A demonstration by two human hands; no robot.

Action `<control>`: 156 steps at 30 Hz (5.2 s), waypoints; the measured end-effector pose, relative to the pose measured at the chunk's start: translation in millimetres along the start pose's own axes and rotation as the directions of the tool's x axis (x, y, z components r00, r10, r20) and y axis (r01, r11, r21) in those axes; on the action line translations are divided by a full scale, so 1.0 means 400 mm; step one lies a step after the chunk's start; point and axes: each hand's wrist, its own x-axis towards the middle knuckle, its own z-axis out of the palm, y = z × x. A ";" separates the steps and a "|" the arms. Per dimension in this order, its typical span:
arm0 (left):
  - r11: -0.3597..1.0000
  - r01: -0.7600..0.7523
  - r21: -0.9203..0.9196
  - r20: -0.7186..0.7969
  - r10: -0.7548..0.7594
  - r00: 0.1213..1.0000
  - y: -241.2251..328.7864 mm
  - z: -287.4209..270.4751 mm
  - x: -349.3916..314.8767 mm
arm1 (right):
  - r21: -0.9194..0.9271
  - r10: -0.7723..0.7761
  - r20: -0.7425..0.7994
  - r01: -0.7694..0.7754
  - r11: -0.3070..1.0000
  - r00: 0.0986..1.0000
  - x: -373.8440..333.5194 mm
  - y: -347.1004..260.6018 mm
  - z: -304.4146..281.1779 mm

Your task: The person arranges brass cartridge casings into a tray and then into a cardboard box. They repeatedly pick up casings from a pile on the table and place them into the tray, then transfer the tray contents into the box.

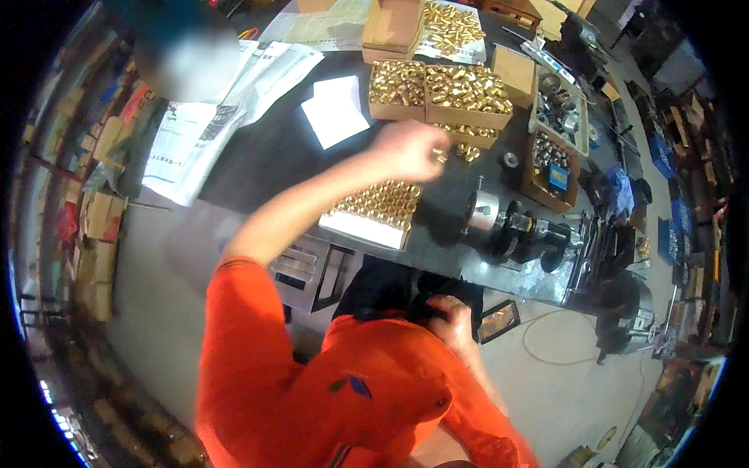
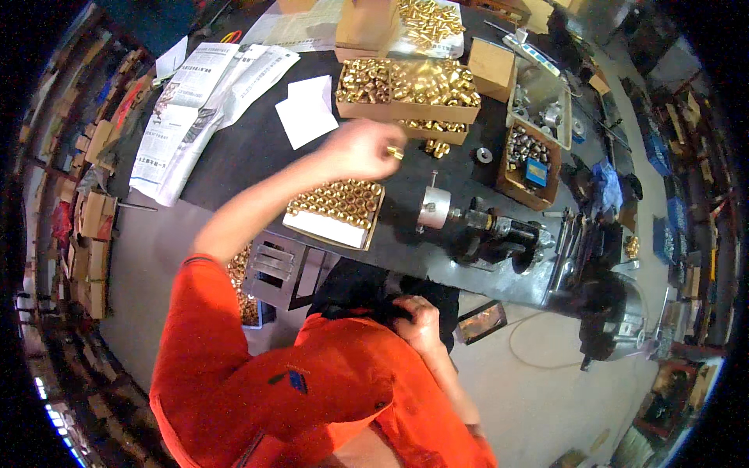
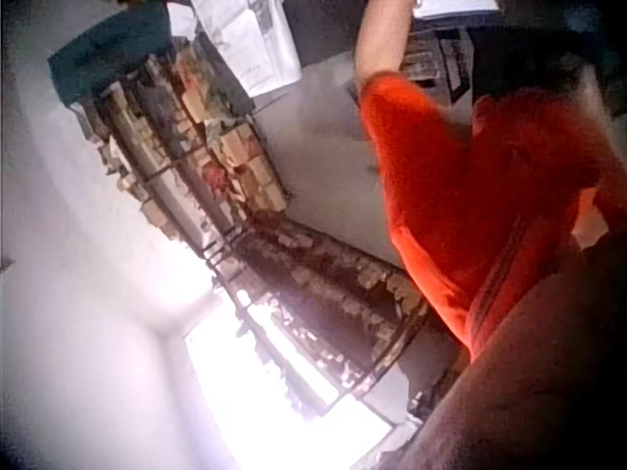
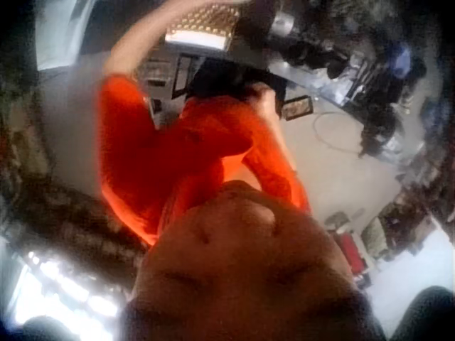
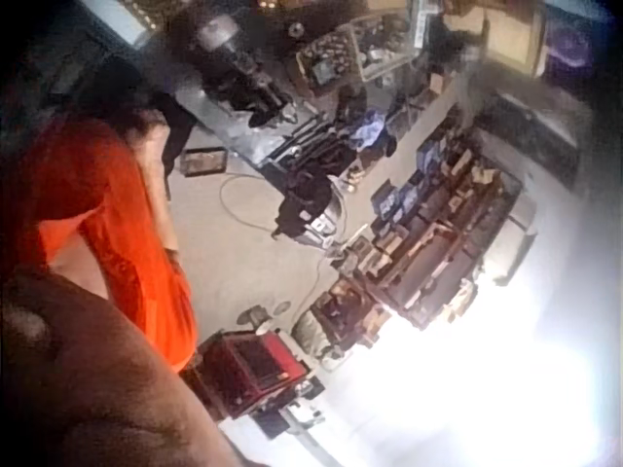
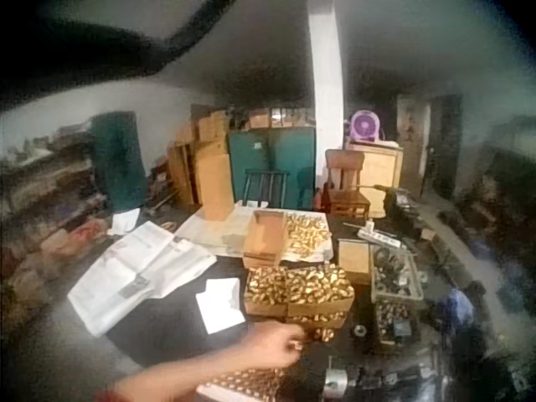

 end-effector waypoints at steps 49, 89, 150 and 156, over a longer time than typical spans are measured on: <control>0.896 0.425 0.131 -0.180 -0.400 0.899 -0.088 0.007 -0.461 | 0.014 -0.082 0.055 0.081 0.997 0.995 0.018 0.004 0.032; 0.995 -0.012 0.095 -0.062 0.018 0.998 -0.049 -0.024 -0.125 | -0.014 -0.093 0.036 0.094 0.996 0.995 0.013 0.013 0.028; 0.892 0.271 0.362 -0.027 -0.281 0.959 -0.041 0.010 -0.425 | -0.431 -0.157 -0.194 0.060 0.900 0.968 -0.027 0.215 0.049; 0.884 0.296 0.362 -0.067 -0.292 0.954 -0.040 0.015 -0.431 | -0.440 -0.152 -0.182 0.058 0.896 0.971 -0.029 0.220 0.052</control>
